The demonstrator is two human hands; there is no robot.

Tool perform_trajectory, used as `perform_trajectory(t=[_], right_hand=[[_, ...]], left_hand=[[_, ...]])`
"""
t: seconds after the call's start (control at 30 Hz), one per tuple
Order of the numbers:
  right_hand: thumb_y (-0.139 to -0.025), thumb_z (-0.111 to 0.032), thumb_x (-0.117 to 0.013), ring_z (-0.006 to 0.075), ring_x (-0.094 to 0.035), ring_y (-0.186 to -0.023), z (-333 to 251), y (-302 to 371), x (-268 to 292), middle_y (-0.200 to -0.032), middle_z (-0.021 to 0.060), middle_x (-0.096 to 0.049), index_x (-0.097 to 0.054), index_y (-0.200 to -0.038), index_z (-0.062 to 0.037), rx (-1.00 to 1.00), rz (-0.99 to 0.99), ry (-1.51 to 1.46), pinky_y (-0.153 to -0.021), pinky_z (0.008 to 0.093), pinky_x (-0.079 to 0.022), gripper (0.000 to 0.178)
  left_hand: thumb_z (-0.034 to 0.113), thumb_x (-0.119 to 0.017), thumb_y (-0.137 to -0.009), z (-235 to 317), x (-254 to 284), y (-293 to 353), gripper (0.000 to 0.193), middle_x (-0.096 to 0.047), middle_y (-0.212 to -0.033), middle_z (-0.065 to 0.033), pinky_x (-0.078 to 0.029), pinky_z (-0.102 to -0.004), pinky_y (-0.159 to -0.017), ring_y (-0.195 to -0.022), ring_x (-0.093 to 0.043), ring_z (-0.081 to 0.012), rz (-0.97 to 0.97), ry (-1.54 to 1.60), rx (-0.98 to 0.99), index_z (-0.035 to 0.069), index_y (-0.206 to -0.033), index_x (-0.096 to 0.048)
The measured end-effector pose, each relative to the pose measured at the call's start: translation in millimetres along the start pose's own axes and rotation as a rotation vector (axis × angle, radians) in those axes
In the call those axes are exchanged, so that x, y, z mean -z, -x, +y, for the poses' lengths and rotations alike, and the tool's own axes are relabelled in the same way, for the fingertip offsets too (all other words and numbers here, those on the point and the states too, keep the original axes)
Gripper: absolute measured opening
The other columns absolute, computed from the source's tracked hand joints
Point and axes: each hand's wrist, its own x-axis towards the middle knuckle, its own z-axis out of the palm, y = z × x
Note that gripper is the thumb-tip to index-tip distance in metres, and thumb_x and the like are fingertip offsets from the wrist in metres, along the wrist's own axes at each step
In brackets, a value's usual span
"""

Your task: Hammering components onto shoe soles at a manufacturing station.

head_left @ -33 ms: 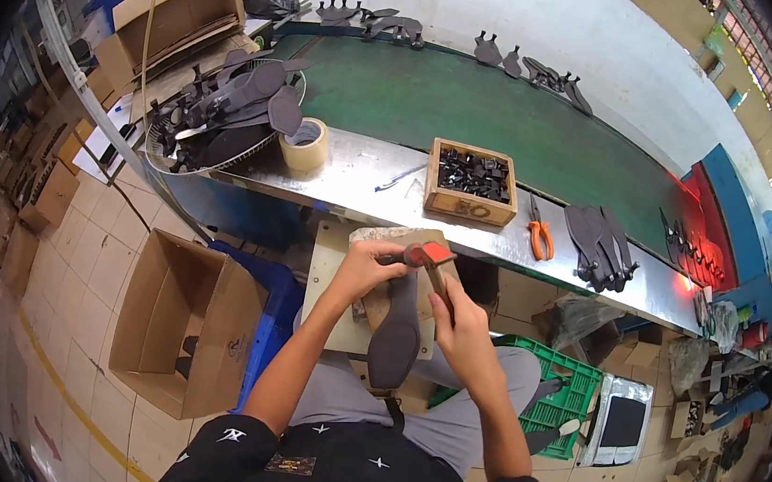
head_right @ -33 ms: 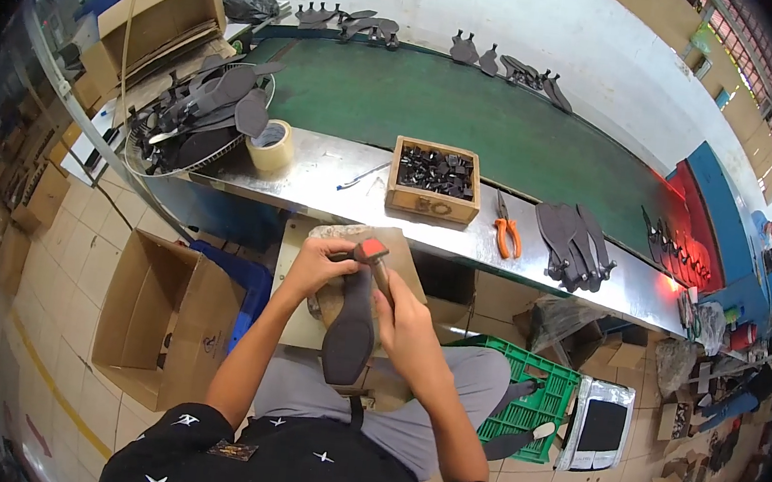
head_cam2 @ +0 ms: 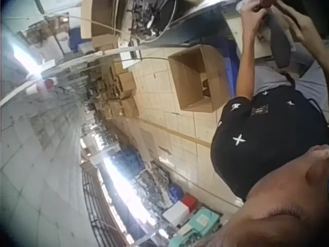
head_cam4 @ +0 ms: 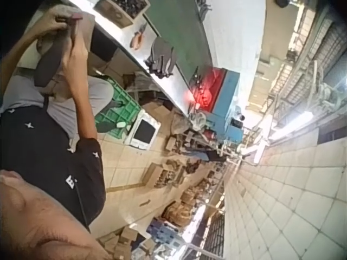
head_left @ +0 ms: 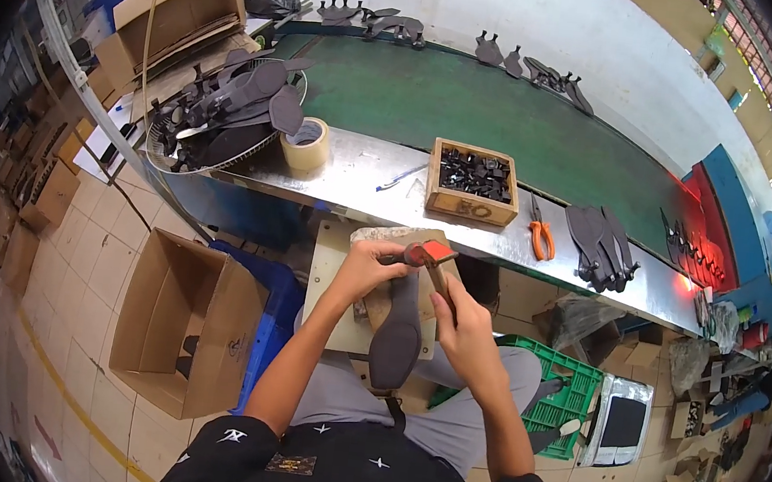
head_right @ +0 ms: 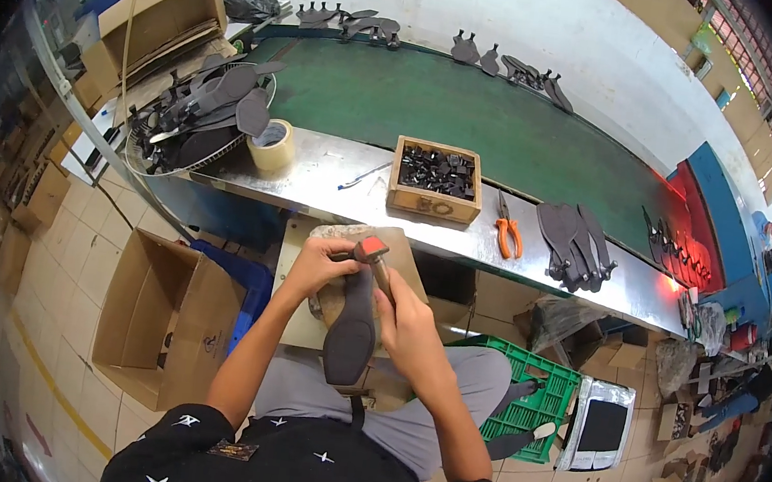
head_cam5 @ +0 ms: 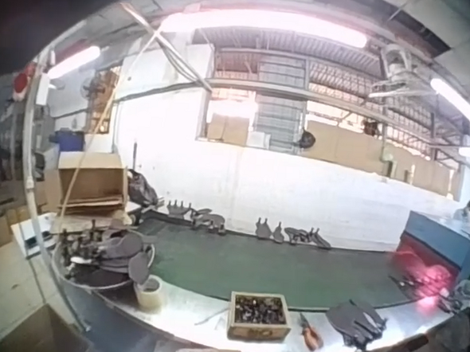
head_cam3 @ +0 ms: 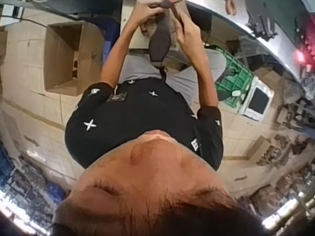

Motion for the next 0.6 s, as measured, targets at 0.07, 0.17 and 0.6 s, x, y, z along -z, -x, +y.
perform_trajectory(t=[0.07,0.17,0.6], right_hand=[[-0.099,-0.01,-0.055,0.0254,-0.061,-0.069,-4.1,-4.3,3.5,-0.084,0.017,-0.063,-0.052,-0.129,0.0019,0.191,0.059,0.097,-0.066,0.0333,-0.05,0.032],[-0.098,-0.01,-0.055,0.0338,-0.062,-0.07,-56.2,9.8,29.1,-0.086,0.0191,-0.064,-0.05,-0.128,0.0026,-0.001,0.143,0.023,-0.066,0.036,-0.05,0.033],[-0.096,-0.009,-0.056,0.0461,-0.059,-0.067,-9.0,-0.5,-5.6,-0.084,0.0232,-0.061,-0.051,-0.121,0.0014,0.041,-0.012,0.199,-0.06,0.046,-0.049,0.028]], left_hand=[[0.015,-0.082,-0.076,-2.4,4.9,2.3,0.039,-0.073,-0.098,-0.0097,-0.05,-0.0283,-0.082,-0.091,-0.066,-0.014,-0.033,-0.034,0.048,-0.003,-0.109,-0.07],[0.024,-0.082,-0.076,-14.7,5.2,10.8,0.072,-0.072,-0.109,-0.0103,-0.041,-0.0354,-0.1,-0.108,-0.063,-0.0191,-0.016,-0.203,-0.052,-0.006,-0.133,-0.05],[0.05,-0.074,-0.078,3.0,7.4,15.6,0.082,-0.065,-0.13,0.0033,0.01,-0.0643,-0.115,-0.141,-0.04,-0.0254,-0.036,-0.754,-0.066,0.013,-0.145,-0.044]])
